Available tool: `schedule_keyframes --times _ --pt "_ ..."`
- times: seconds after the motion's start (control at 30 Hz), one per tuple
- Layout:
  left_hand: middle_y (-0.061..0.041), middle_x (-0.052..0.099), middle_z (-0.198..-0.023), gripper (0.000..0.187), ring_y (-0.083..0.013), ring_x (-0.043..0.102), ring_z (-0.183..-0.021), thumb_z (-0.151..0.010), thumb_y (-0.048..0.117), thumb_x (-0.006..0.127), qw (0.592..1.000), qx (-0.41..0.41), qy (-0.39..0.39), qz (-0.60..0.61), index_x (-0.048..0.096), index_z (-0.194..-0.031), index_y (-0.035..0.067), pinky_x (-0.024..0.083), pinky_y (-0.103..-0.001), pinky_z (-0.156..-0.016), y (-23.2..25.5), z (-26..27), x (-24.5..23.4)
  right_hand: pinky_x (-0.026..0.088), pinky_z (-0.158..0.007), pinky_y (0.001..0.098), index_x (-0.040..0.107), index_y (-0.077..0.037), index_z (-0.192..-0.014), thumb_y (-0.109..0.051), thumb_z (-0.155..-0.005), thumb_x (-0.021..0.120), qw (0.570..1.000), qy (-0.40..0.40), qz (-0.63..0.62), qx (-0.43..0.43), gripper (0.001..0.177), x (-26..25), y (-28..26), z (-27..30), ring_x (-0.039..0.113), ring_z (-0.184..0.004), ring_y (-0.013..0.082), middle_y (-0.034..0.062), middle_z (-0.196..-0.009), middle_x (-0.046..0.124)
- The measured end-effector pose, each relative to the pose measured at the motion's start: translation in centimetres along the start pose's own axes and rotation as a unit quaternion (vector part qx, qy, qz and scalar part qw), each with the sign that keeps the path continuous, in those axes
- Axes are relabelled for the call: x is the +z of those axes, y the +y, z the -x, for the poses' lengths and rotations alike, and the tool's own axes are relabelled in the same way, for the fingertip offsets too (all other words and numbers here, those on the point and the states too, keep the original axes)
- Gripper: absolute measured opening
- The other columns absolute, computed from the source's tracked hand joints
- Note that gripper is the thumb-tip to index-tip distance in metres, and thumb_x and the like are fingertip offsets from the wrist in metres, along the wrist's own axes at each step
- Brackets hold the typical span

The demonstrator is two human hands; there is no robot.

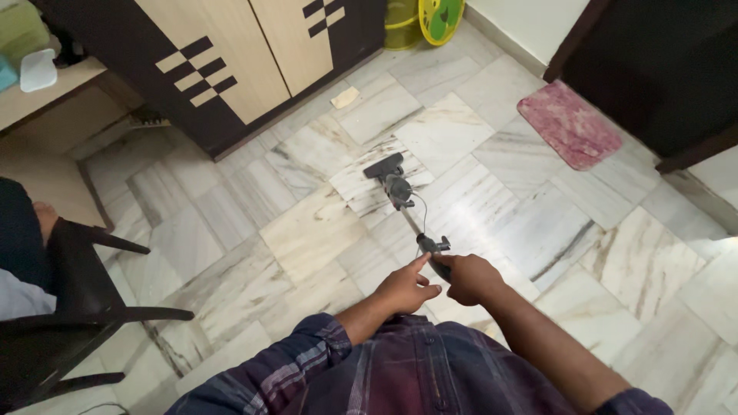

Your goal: The person uses a corded stick vacuum to clean the tiled floor of a bedroom and living room. They maneuver the vacuum around furniture, including a bed, sofa, and chairs, and navigate through doorways to clean different areas.

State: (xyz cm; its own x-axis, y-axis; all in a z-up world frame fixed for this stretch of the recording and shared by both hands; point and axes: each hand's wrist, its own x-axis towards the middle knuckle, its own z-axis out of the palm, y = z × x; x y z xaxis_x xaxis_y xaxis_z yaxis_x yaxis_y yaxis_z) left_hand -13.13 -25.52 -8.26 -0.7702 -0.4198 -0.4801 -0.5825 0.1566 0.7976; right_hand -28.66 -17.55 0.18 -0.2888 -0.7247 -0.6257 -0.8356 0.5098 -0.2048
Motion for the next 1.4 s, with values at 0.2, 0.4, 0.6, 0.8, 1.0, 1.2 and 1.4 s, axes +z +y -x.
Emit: schedule_keyframes --times 0.2,0.4,0.6,0.8,1.0,1.2,1.4 --pt "-0.009 0.074 -0.118 0.1 -0.0282 0.07 -0.112 -0.081 0.039 0.077 0.999 -0.007 0.016 -0.046 0.022 -0.165 0.03 0.05 -0.039 -0.098 0.1 0.1 -4.9 0.059 -0.085 0.0415 0.073 -0.024 -0.117 -0.021 -0.083 0.071 0.998 -0.008 0.058 -0.026 0.035 -5.0 -6.1 -0.2 0.072 -0.101 0.0269 0.0034 -0.106 0.076" --pt "-0.008 0.075 -0.116 0.096 -0.0275 0.07 -0.111 -0.084 0.04 0.077 0.998 0.001 -0.028 -0.052 0.024 -0.162 0.02 0.051 -0.039 -0.096 -2.5 -1.2 -11.1 0.059 -0.084 0.0417 0.072 -0.024 -0.118 -0.016 -0.085 0.068 0.996 -0.046 0.071 -0.019 0.034 -5.1 -11.3 -4.1 0.072 -0.103 0.0246 -0.001 -0.107 0.076" --pt "-0.01 0.073 -0.119 0.08 -0.0285 0.071 -0.108 -0.085 0.038 0.074 0.996 0.018 -0.063 -0.052 0.042 -0.155 0.015 0.055 -0.037 -0.093 -7.2 -2.1 -16.2 0.058 -0.085 0.0428 0.052 -0.036 -0.145 -0.015 -0.084 0.069 0.998 -0.026 0.006 0.054 0.066 -1.3 -15.0 -8.6 0.07 -0.105 0.0279 0.0046 -0.109 0.074" --pt "-0.008 0.074 -0.121 0.081 -0.0275 0.07 -0.113 -0.086 0.023 0.067 0.997 -0.008 -0.041 -0.072 0.034 -0.159 0.016 0.053 -0.038 -0.095 -9.9 -1.1 -21.9 0.058 -0.082 0.0449 0.064 -0.025 -0.125 -0.012 -0.085 0.062 0.999 -0.027 0.034 0.021 0.042 -5.7 -22.1 -9.0 0.071 -0.102 0.0292 0.006 -0.104 0.075" --pt "-0.007 0.074 -0.118 0.083 -0.0263 0.069 -0.111 -0.085 0.03 0.071 0.995 0.019 -0.052 -0.08 0.034 -0.158 0.016 0.053 -0.037 -0.093 -11.7 -0.7 -24.5 0.057 -0.085 0.0429 0.068 -0.014 -0.112 -0.011 -0.079 0.066 0.991 -0.077 0.091 -0.059 0.033 -7.1 -25.9 -9.2 0.07 -0.104 0.0293 0.0085 -0.106 0.073" --pt "-0.007 0.077 -0.111 0.082 -0.0255 0.075 -0.098 -0.084 0.033 0.069 0.998 0.02 -0.038 -0.039 0.04 -0.156 0.007 0.056 -0.034 -0.088 -13.7 -0.6 -26.3 0.058 -0.088 0.0436 0.062 -0.02 -0.125 -0.017 -0.082 0.07 0.996 -0.06 0.064 -0.003 0.044 -5.6 -25.7 -12.0 0.069 -0.107 0.0307 0.008 -0.111 0.075" --pt "-0.008 0.078 -0.111 0.078 -0.023 0.073 -0.103 -0.083 0.036 0.072 1.0 -0.017 -0.01 -0.017 0.046 -0.152 0.009 0.055 -0.034 -0.09 -15.6 0.0 -27.8 0.058 -0.085 0.0451 0.063 -0.022 -0.125 -0.034 -0.091 0.07 0.998 0.013 0.062 0.023 0.037 -8.7 -28.1 -12.5 0.072 -0.104 0.0304 0.0078 -0.105 0.076"
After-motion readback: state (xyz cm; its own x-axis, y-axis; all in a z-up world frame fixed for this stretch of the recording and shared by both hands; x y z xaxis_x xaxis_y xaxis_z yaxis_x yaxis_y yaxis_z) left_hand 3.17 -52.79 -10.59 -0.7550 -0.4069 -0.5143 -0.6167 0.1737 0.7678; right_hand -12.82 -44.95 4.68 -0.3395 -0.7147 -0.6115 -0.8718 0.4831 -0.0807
